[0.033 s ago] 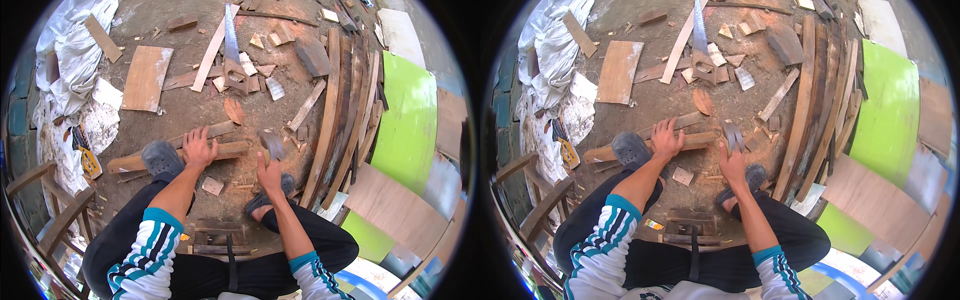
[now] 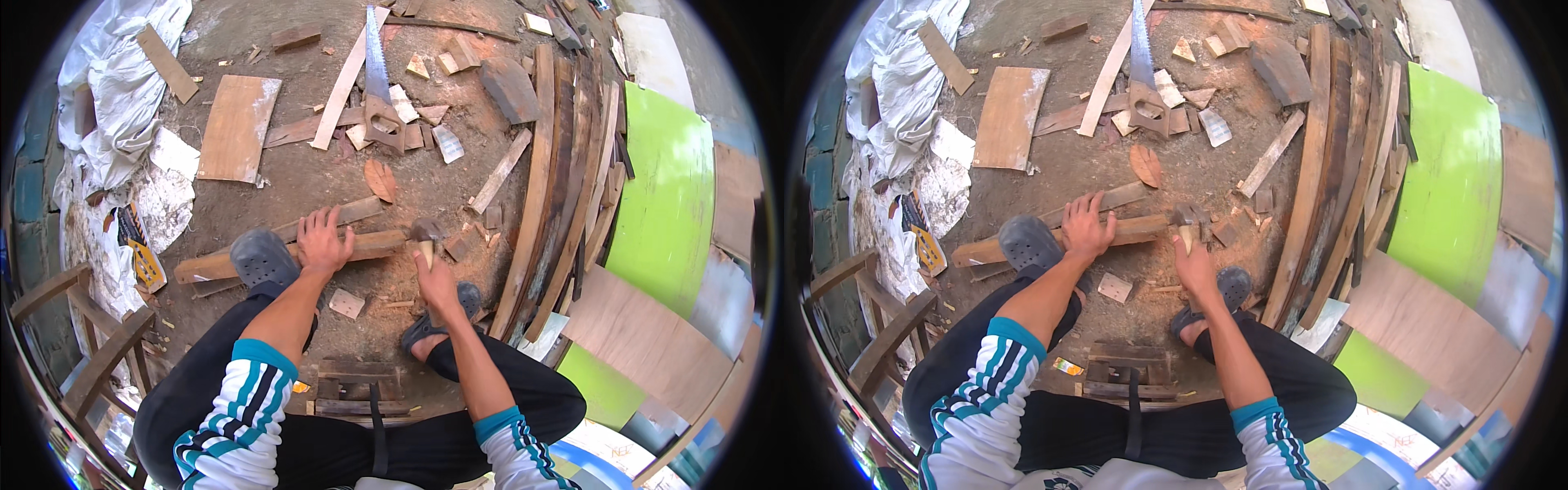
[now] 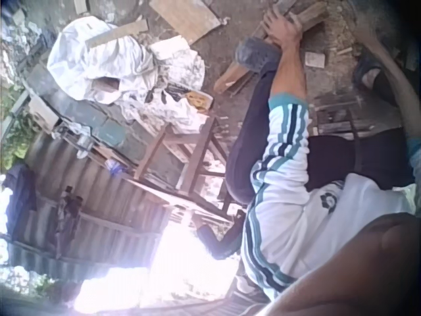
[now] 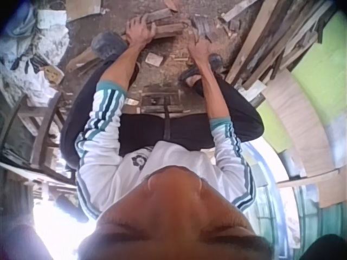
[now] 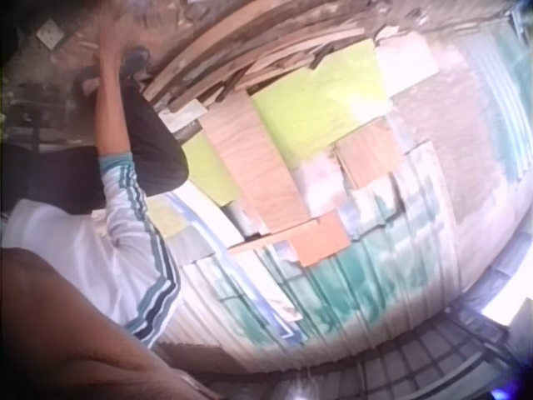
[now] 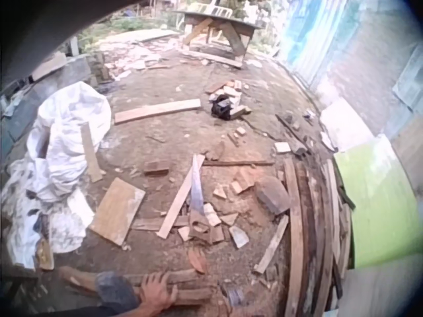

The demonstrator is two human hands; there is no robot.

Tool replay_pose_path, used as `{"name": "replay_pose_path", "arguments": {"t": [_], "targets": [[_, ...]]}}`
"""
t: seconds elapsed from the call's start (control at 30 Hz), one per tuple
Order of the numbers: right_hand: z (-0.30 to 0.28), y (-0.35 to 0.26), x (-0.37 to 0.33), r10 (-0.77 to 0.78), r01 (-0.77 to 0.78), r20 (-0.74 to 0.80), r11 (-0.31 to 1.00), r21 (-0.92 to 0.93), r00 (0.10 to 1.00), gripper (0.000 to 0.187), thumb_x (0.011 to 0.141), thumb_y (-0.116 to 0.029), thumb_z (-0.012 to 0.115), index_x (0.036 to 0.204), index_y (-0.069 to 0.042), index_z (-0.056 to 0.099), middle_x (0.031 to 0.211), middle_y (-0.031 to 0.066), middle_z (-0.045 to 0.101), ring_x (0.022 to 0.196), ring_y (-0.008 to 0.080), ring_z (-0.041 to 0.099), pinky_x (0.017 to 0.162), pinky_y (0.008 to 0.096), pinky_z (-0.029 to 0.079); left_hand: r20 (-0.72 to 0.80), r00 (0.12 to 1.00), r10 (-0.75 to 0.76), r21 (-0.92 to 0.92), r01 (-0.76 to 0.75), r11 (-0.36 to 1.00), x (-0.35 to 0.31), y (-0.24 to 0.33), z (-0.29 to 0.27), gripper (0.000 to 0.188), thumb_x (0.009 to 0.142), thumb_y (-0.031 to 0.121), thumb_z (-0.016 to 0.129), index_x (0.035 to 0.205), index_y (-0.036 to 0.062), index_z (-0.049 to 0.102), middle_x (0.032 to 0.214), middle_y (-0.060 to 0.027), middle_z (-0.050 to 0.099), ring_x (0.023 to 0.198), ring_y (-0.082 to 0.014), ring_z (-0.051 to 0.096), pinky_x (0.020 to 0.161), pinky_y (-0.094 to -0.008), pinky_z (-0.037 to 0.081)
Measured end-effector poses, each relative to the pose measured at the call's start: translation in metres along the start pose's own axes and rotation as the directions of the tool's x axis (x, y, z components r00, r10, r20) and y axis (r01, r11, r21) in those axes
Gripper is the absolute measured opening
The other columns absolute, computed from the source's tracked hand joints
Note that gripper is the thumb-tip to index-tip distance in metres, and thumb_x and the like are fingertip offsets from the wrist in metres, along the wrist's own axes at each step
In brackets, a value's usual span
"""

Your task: The person sits on the ground and uses a hammer to repeatedly strike a long wooden plank, breaking it into smaller pieces. The person then picks up a smaller piece of wood and continues to break it into smaller fragments using the hammer.

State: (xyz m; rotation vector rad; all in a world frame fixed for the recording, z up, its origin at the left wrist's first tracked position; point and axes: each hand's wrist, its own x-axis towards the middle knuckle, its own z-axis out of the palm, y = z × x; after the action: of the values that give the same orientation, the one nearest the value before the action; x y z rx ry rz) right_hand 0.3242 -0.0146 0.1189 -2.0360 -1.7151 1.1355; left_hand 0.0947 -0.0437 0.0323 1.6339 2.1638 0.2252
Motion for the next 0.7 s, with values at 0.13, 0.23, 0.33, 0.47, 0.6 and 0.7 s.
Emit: {"name": "replay_pose_path", "arguments": {"t": [0.13, 0.23, 0.33, 0.47, 0.6, 0.7], "targets": [[-0.027, 0.003, 0.028, 0.330, -0.322, 0.189, 0.944, -0.070, 0.925, 0.052, 0.102, -0.046, 0.050, 0.092, 0.004, 0.058, 0.060, 0.0130, 0.057, 0.049, 0.0274, 0.059, 0.048, 0.0408, 0.046, -0.034, 0.999, 0.017, 0.026, -0.016, 1.000, 0.005, -0.004, 0.006, 0.055, 0.089, 0.038, 0.059, 0.136, 0.0103, 0.057, 0.133, -0.0119, 0.058, 0.127, -0.0307, 0.051, 0.114, -0.0502, 0.032], [-0.050, -0.049, 0.031, 0.237, -0.243, 0.101, 0.969, 0.053, 0.966, 0.057, 0.101, -0.050, 0.050, 0.095, 0.005, 0.063, 0.068, 0.0215, 0.064, 0.065, 0.0389, 0.067, 0.065, 0.0474, 0.049, -0.060, 0.998, 0.006, 0.043, -0.004, 0.999, 0.006, -0.014, 0.008, 0.055, 0.089, 0.039, 0.058, 0.136, 0.0111, 0.057, 0.134, -0.0116, 0.058, 0.127, -0.0304, 0.050, 0.113, -0.0498, 0.032], [-0.056, -0.064, 0.026, 0.067, -0.057, -0.032, 0.970, 0.237, 0.997, 0.056, 0.102, -0.049, 0.050, 0.094, 0.006, 0.061, 0.066, 0.0173, 0.061, 0.059, 0.0315, 0.065, 0.060, 0.0433, 0.048, -0.067, 0.998, 0.012, 0.043, -0.009, 0.999, 0.005, -0.014, 0.007, 0.055, 0.089, 0.038, 0.058, 0.136, 0.0107, 0.057, 0.133, -0.0111, 0.058, 0.126, -0.0302, 0.051, 0.113, -0.0498, 0.032], [-0.013, 0.008, 0.021, 0.144, -0.155, 0.070, 0.971, 0.184, 0.987, 0.053, 0.102, -0.045, 0.051, 0.092, 0.006, 0.059, 0.061, 0.0118, 0.057, 0.051, 0.0239, 0.061, 0.052, 0.0425, 0.048, -0.045, 0.998, 0.040, 0.018, -0.039, 0.999, 0.008, -0.002, 0.010, 0.054, 0.089, 0.038, 0.058, 0.136, 0.0103, 0.057, 0.133, -0.0105, 0.058, 0.127, -0.0293, 0.051, 0.113, -0.0486, 0.032], [-0.033, 0.000, 0.034, 0.494, -0.569, 0.315, 0.791, 0.226, 0.811, 0.052, 0.103, -0.045, 0.048, 0.087, 0.004, 0.056, 0.055, 0.0069, 0.052, 0.039, 0.0214, 0.055, 0.041, 0.0399, 0.046, -0.021, 0.999, 0.026, 0.027, -0.025, 0.999, 0.008, -0.005, 0.007, 0.054, 0.090, 0.038, 0.058, 0.136, 0.0101, 0.056, 0.134, -0.0101, 0.058, 0.128, -0.0291, 0.050, 0.113, -0.0473, 0.033], [-0.068, -0.016, 0.038, 0.404, -0.467, 0.245, 0.823, 0.323, 0.881, 0.052, 0.103, -0.047, 0.048, 0.084, 0.001, 0.053, 0.052, 0.0052, 0.049, 0.039, 0.0194, 0.055, 0.037, 0.0362, 0.043, -0.046, 0.999, 0.028, 0.052, -0.026, 0.998, 0.007, -0.011, 0.008, 0.055, 0.090, 0.038, 0.058, 0.136, 0.0097, 0.056, 0.134, -0.0105, 0.058, 0.128, -0.0294, 0.051, 0.112, -0.0464, 0.033]]}}
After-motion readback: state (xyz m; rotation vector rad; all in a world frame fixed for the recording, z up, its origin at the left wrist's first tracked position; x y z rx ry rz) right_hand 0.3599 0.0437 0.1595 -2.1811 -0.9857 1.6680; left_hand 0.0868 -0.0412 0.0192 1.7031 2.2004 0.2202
